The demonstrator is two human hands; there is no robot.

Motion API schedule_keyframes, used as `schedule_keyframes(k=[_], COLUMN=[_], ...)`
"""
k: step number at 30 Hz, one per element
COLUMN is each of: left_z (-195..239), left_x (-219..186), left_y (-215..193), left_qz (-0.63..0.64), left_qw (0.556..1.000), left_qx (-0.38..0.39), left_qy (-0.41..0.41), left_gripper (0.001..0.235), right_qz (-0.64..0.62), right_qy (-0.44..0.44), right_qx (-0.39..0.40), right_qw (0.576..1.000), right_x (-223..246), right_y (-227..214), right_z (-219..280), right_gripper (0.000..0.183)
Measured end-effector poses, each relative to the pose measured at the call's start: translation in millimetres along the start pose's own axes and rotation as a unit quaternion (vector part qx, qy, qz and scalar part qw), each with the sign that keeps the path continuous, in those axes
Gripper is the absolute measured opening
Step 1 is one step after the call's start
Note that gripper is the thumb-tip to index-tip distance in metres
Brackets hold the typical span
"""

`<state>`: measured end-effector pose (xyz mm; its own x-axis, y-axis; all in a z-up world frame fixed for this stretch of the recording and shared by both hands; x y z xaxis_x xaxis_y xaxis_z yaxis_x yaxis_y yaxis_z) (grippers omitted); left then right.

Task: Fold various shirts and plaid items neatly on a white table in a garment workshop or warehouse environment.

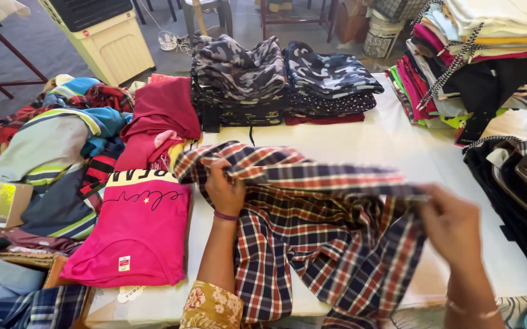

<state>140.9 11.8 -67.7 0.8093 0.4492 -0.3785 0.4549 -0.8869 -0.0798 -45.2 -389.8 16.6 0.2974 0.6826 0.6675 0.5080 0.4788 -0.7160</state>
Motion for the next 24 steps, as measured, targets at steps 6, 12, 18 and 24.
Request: schedule_keyframes(k=[6,12,18,24], left_z=[-2,-5,-2,-4], left_x=[-14,4,33,22], left_y=[15,9,1,-8], left_qz=[-0.062,-0.106,-0.117,-0.114], left_qw=[0.991,0.987,0.987,0.993], left_qx=[0.089,0.118,0.090,0.030], left_qy=[0.071,0.018,-0.058,-0.017], left_gripper=[0.026,0.025,0.031,0.018], right_qz=[-0.269,0.157,0.195,0.143], right_qy=[-0.171,-0.281,-0.083,0.081], right_qx=[-0.117,-0.248,0.183,0.312], right_qw=[0.941,0.914,0.960,0.936], right_x=[48,91,65,-21], right_y=[-13,63,130,159], right_z=[-105,-160,-90,-86], right_gripper=[0.021,0.070,0.117,0.050])
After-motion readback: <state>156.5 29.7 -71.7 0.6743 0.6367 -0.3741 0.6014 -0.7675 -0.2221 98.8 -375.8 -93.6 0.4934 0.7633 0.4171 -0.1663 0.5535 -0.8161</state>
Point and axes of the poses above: each hand's wrist, its own z-axis away from the middle knuckle, its own y-axis out of the palm, x = y × z, the point moved 6 cm from there along -z, towards the middle knuckle, and after that the axes turned 15 degrees about y, right-handed, at the moved point
